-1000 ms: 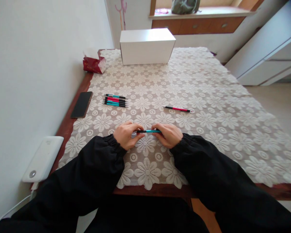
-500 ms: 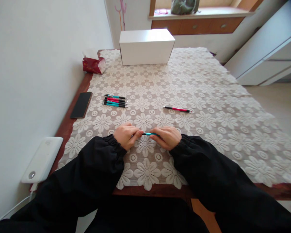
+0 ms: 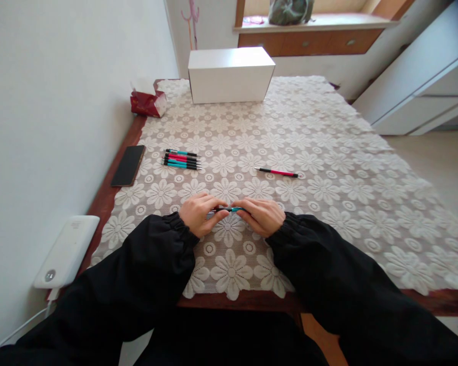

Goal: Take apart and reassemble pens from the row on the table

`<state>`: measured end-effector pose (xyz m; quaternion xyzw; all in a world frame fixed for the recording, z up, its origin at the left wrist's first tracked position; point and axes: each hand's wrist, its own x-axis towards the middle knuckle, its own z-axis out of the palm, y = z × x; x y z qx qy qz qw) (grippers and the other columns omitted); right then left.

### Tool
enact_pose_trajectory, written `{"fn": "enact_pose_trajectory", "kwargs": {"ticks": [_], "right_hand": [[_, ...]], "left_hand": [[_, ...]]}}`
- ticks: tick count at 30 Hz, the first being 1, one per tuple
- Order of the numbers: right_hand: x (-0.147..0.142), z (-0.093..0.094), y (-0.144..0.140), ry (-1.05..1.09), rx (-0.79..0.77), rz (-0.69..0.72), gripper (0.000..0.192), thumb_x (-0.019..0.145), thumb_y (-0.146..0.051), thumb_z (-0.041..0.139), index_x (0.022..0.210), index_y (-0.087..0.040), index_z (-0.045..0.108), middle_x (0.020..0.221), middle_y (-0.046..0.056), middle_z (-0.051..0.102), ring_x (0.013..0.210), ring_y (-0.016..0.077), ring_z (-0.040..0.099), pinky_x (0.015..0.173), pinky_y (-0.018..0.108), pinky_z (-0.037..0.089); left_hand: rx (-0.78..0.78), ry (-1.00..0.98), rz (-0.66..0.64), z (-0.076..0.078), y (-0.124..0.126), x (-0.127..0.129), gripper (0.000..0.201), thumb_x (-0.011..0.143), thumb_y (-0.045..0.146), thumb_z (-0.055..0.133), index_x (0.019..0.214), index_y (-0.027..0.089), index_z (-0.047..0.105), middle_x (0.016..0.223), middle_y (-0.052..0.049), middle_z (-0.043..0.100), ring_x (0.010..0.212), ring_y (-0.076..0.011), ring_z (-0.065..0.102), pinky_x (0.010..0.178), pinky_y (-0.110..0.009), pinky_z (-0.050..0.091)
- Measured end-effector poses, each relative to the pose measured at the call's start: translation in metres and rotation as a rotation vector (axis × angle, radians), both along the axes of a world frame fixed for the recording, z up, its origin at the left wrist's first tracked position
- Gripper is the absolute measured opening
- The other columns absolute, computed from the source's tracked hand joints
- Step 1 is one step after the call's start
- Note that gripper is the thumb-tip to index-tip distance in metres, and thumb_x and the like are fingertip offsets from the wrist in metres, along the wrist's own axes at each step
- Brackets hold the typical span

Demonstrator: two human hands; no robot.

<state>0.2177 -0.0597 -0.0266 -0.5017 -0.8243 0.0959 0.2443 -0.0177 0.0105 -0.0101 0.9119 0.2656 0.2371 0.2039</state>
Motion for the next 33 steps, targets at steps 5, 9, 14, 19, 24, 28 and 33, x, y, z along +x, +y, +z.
{"fn": "enact_pose_trajectory", "kwargs": {"ticks": [5, 9, 14, 19, 24, 28, 33], "right_hand": [[0.001, 0.002, 0.003, 0.023, 0.052, 0.031, 0.028, 0.107, -0.036, 0.041, 0.105, -0.021, 0.065, 0.09, 0.007, 0.069, 0.082, 0.0183, 0.065, 0.074, 0.028, 0.047], [0.001, 0.002, 0.003, 0.081, 0.054, 0.032, 0.018, 0.104, -0.03, 0.045, 0.103, -0.021, 0.061, 0.092, 0.006, 0.069, 0.082, 0.0182, 0.065, 0.075, 0.028, 0.048], [0.001, 0.004, 0.003, 0.024, 0.028, 0.01, 0.02, 0.103, -0.036, 0.049, 0.107, -0.021, 0.062, 0.094, 0.006, 0.07, 0.081, 0.0186, 0.065, 0.075, 0.029, 0.047], [0.007, 0.007, 0.006, -0.009, 0.122, 0.001, 0.023, 0.104, -0.029, 0.044, 0.103, -0.021, 0.066, 0.092, 0.007, 0.069, 0.085, 0.0202, 0.063, 0.08, 0.033, 0.045], [0.018, 0.01, 0.01, -0.054, 0.123, -0.009, 0.018, 0.102, -0.025, 0.049, 0.101, -0.022, 0.066, 0.095, 0.006, 0.07, 0.088, 0.0219, 0.061, 0.079, 0.036, 0.042], [0.03, 0.008, 0.015, -0.074, 0.088, -0.044, 0.016, 0.097, -0.02, 0.051, 0.099, -0.022, 0.067, 0.1, 0.007, 0.071, 0.092, 0.0237, 0.06, 0.081, 0.038, 0.042], [0.039, 0.001, 0.02, -0.088, 0.09, -0.108, 0.015, 0.097, -0.022, 0.054, 0.099, -0.023, 0.069, 0.101, 0.007, 0.071, 0.092, 0.0245, 0.06, 0.083, 0.039, 0.043]], "left_hand": [[-0.006, 0.01, -0.021, -0.001, 0.001, 0.0, 0.027, 0.1, 0.041, 0.057, 0.091, 0.02, 0.072, 0.083, -0.004, 0.075, 0.079, -0.019, 0.062, 0.077, -0.033, 0.05], [0.025, 0.055, -0.019, -0.002, 0.002, -0.001, 0.043, 0.105, 0.038, 0.043, 0.078, 0.02, 0.071, 0.075, -0.005, 0.072, 0.074, -0.0182, 0.06, 0.075, -0.033, 0.048], [0.019, 0.023, 0.01, -0.004, 0.002, -0.001, 0.029, 0.103, 0.033, 0.051, 0.094, 0.02, 0.075, 0.088, -0.005, 0.076, 0.08, -0.0194, 0.063, 0.079, -0.034, 0.05], [-0.016, 0.014, 0.026, -0.004, 0.003, -0.001, 0.022, 0.101, 0.027, 0.053, 0.105, 0.022, 0.074, 0.099, -0.003, 0.079, 0.088, -0.0205, 0.066, 0.084, -0.036, 0.052], [-0.031, 0.034, 0.103, -0.001, 0.003, -0.002, 0.019, 0.099, 0.024, 0.053, 0.102, 0.022, 0.072, 0.1, -0.003, 0.077, 0.094, -0.0217, 0.067, 0.089, -0.038, 0.052], [-0.035, 0.058, 0.151, 0.001, 0.003, -0.003, 0.016, 0.097, 0.022, 0.056, 0.101, 0.022, 0.072, 0.099, -0.003, 0.076, 0.094, -0.0228, 0.067, 0.088, -0.04, 0.052], [-0.033, 0.057, 0.132, 0.002, 0.002, -0.002, 0.014, 0.096, 0.022, 0.058, 0.098, 0.022, 0.072, 0.098, -0.003, 0.077, 0.09, -0.0216, 0.066, 0.085, -0.039, 0.052]]}}
